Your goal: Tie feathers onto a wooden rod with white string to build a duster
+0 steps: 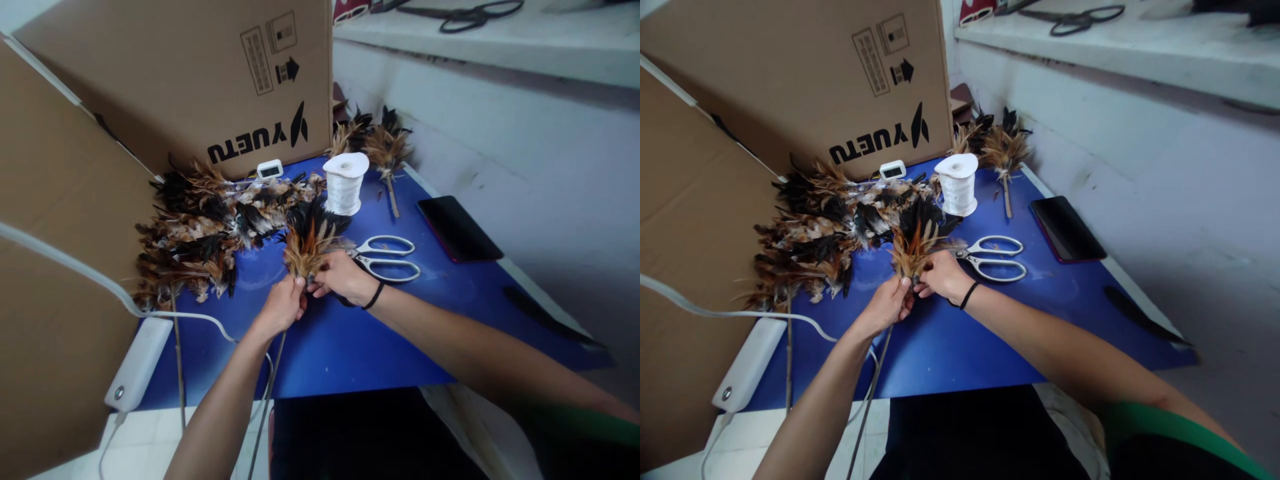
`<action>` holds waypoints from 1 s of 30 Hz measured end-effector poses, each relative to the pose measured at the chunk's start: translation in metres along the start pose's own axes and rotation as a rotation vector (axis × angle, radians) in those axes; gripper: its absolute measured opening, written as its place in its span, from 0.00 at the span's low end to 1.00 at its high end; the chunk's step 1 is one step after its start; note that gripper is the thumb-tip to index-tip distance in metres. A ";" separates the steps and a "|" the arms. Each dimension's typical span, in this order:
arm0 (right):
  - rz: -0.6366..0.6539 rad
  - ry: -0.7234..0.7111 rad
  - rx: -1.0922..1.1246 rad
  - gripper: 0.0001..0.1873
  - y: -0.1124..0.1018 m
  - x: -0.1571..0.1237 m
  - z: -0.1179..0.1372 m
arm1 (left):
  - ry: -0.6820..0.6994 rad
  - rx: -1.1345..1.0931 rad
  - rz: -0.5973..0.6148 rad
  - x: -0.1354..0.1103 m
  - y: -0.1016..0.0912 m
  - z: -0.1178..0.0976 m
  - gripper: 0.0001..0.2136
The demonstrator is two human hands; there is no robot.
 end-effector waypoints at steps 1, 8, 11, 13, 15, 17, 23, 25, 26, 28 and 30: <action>0.001 0.001 0.006 0.07 0.000 0.000 0.000 | -0.001 -0.001 -0.003 0.000 0.000 0.000 0.20; -0.002 0.006 0.080 0.08 0.000 0.000 -0.002 | -0.027 -0.087 0.019 0.004 0.002 0.003 0.22; -0.002 0.005 0.116 0.08 0.000 -0.001 -0.002 | -0.044 -0.142 0.029 0.004 0.002 0.003 0.23; -0.001 0.007 0.139 0.09 -0.001 -0.001 -0.002 | -0.067 -0.181 0.032 0.003 0.002 0.001 0.22; 0.006 0.009 0.159 0.10 -0.001 -0.002 -0.001 | -0.101 -0.236 0.043 0.001 0.003 -0.001 0.22; 0.017 0.013 0.169 0.10 0.000 -0.003 0.000 | -0.136 -0.321 0.064 0.000 0.004 -0.003 0.22; -0.020 0.005 0.164 0.10 0.000 0.000 0.000 | -0.173 -0.492 0.069 -0.001 0.009 -0.005 0.21; -0.041 -0.010 0.170 0.10 -0.001 0.000 -0.001 | -0.166 -0.521 0.058 -0.001 0.010 -0.005 0.21; -0.041 -0.021 0.184 0.10 -0.001 0.000 -0.001 | -0.162 -0.538 0.057 -0.002 0.010 -0.004 0.21; -0.019 -0.042 0.229 0.10 -0.001 -0.001 -0.001 | -0.157 -0.574 0.054 -0.002 0.009 -0.004 0.21; 0.012 -0.041 0.270 0.11 -0.001 -0.004 -0.001 | -0.150 -0.611 0.044 -0.003 0.007 -0.003 0.22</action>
Point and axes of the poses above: each hand's wrist, its own x-axis towards the middle knuckle, its own y-axis out of the palm, z = x × y, the point moved 2 cm from there along x, towards the middle knuckle, and after that the axes turned 11 degrees about -x, right-handed, at the moved point
